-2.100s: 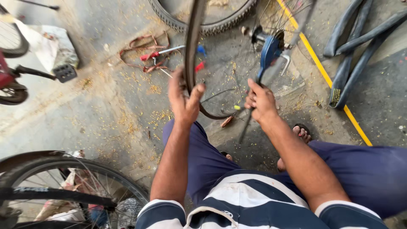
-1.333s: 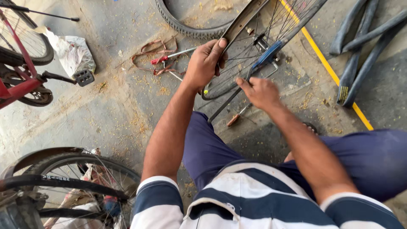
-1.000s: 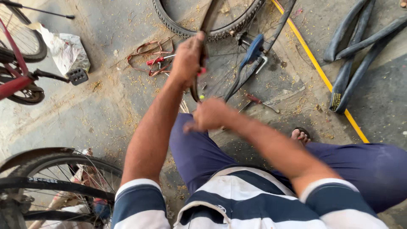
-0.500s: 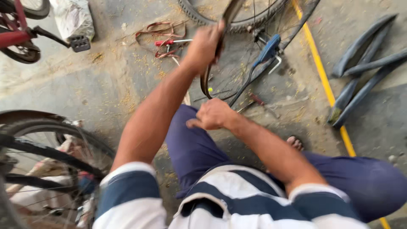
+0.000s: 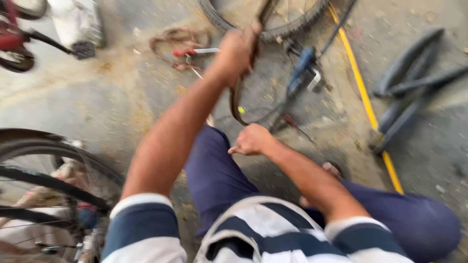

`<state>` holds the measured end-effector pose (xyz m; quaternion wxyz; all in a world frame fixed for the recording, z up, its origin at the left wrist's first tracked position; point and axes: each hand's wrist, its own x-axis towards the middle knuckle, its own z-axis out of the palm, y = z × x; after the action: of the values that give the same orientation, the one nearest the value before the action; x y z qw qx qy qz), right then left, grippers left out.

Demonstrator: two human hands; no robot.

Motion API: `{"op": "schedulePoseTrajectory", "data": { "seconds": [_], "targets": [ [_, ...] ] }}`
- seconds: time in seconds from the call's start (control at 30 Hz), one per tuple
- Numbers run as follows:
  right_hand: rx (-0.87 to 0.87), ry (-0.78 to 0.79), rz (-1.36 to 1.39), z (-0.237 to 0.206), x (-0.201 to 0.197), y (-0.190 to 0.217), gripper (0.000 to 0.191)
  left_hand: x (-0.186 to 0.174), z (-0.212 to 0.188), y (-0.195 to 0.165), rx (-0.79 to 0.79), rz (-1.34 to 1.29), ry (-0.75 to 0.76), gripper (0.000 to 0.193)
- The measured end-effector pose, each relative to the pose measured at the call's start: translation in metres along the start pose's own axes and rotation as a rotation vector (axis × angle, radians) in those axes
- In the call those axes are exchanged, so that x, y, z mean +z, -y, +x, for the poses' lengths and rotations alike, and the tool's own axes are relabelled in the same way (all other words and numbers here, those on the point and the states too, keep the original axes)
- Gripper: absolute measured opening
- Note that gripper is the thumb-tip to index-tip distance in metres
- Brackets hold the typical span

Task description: The person uses a blue cone wrench to loosen and remove the axle nut from a bicycle wheel hub. They then remove the hub and inspect a black rubber inner tube, holding it in both hands.

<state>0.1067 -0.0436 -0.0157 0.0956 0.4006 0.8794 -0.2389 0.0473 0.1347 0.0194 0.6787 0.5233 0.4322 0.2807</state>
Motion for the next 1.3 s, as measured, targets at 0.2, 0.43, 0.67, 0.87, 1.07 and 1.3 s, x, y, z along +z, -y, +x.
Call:
{"op": "schedulePoseTrajectory", "data": {
  "seconds": [0.2,0.43,0.67,0.87,1.07,1.3],
  "targets": [
    [-0.216,-0.412,-0.027,-0.036,-0.052,-0.033,0.068,-0.01,-0.009,-0.005,0.001,0.083,-0.028,0.049],
    [-0.232,-0.553,0.056,-0.03,-0.051,0.018,0.065,-0.012,0.01,-0.018,-0.043,0.127,0.013,0.05],
    [-0.208,-0.265,0.03,0.024,0.106,-0.049,0.072,-0.01,0.009,-0.014,-0.112,0.16,-0.043,0.052],
    [-0.484,-0.501,0.123,-0.01,0.09,-0.019,0.06,-0.01,0.025,-0.005,0.0,0.002,0.004,0.049],
    [-0.176,-0.197,0.068,-0.008,0.122,-0.044,0.049,0.001,0.039,-0.008,0.033,-0.154,0.136,0.042],
    [-0.29,-0.731,0.368,-0.048,0.063,-0.021,0.047,0.003,-0.046,0.021,0.646,0.597,-0.14,0.039]
  ]
}}
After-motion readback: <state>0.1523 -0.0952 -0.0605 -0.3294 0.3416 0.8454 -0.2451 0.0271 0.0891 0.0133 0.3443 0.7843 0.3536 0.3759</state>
